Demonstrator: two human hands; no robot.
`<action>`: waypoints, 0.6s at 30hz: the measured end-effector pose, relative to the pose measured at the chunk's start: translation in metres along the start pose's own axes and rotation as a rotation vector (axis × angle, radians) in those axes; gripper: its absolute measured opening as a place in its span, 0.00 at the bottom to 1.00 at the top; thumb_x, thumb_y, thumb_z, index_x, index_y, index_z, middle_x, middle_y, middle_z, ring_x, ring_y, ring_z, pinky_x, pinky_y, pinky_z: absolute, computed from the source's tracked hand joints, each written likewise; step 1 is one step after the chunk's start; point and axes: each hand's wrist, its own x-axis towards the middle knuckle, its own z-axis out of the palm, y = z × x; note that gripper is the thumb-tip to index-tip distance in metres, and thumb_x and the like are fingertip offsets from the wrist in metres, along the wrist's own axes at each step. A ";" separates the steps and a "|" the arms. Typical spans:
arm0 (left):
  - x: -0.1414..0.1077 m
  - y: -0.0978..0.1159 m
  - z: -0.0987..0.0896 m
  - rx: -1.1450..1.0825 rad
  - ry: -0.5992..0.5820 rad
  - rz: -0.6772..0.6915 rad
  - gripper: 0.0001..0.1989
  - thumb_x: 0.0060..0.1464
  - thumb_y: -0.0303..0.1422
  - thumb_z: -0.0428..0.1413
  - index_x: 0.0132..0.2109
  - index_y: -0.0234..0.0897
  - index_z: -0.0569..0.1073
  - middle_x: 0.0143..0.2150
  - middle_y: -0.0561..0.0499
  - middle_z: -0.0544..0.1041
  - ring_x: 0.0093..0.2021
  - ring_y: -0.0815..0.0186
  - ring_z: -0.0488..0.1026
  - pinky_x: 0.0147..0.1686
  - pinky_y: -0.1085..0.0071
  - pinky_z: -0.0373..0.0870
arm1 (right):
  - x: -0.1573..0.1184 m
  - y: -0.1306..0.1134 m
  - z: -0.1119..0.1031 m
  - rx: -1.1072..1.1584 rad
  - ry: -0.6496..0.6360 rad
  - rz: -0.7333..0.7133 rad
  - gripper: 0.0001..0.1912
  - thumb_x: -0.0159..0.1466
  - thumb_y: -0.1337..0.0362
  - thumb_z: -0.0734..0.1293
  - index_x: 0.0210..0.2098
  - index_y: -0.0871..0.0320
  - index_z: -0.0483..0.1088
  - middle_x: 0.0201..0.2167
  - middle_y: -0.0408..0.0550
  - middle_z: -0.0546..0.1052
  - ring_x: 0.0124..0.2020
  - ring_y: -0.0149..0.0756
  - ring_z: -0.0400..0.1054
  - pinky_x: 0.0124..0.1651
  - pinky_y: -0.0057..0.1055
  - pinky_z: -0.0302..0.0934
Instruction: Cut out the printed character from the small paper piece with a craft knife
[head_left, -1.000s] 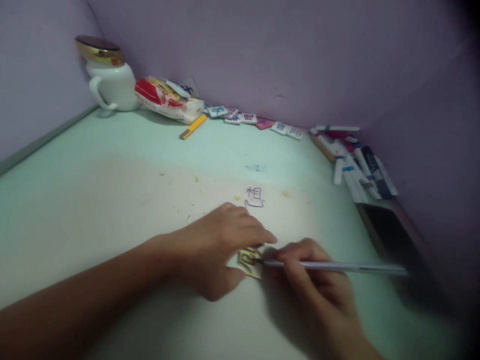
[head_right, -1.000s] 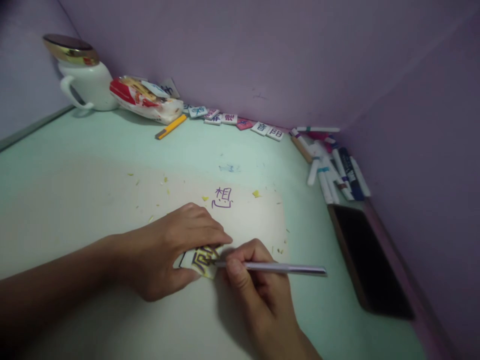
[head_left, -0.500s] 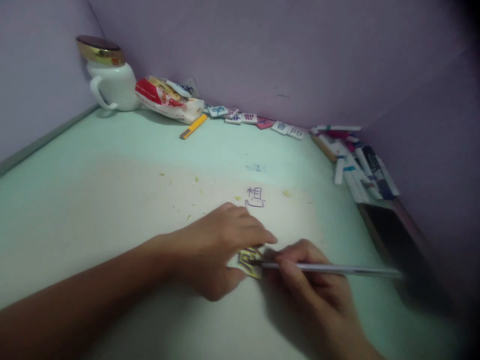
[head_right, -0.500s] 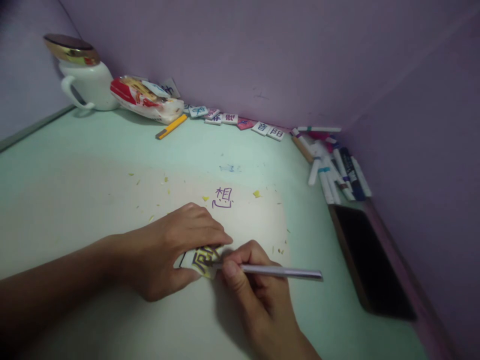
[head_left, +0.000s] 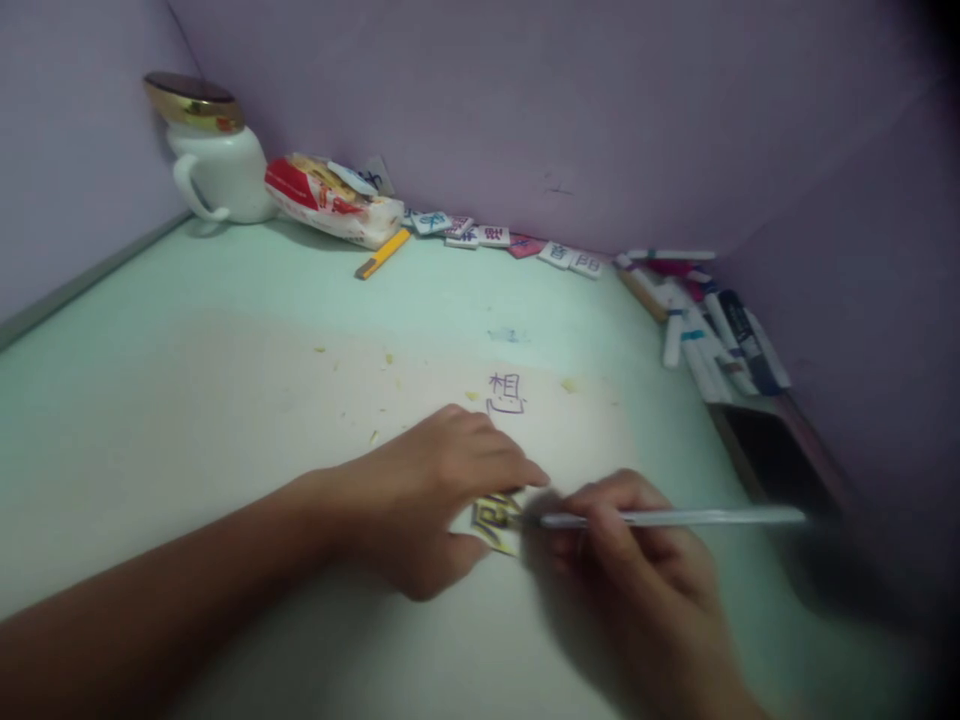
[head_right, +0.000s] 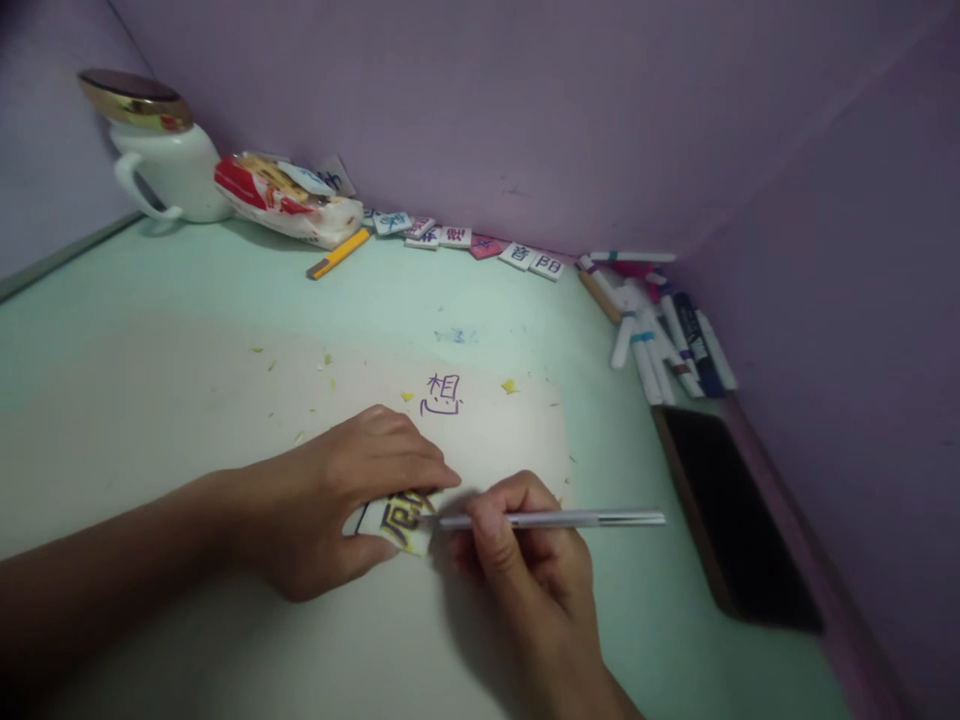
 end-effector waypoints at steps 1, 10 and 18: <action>0.000 -0.001 0.001 0.007 0.010 0.004 0.25 0.44 0.21 0.56 0.52 0.36 0.68 0.46 0.48 0.76 0.47 0.59 0.70 0.54 0.61 0.60 | -0.001 0.000 -0.001 -0.016 0.021 -0.009 0.14 0.64 0.53 0.68 0.27 0.55 0.68 0.21 0.42 0.71 0.23 0.32 0.61 0.26 0.28 0.53; -0.002 -0.004 0.005 0.090 0.088 0.038 0.24 0.44 0.22 0.54 0.52 0.32 0.68 0.46 0.43 0.75 0.47 0.57 0.70 0.54 0.58 0.61 | -0.006 -0.003 -0.004 -0.178 0.057 -0.128 0.13 0.64 0.55 0.68 0.26 0.55 0.70 0.19 0.40 0.70 0.22 0.29 0.61 0.26 0.26 0.54; -0.003 -0.003 0.004 0.093 0.100 0.048 0.25 0.43 0.21 0.53 0.52 0.32 0.68 0.46 0.43 0.75 0.48 0.57 0.70 0.55 0.58 0.62 | -0.005 -0.004 -0.003 -0.193 0.009 -0.137 0.14 0.63 0.55 0.68 0.25 0.55 0.70 0.19 0.39 0.69 0.21 0.26 0.58 0.23 0.23 0.53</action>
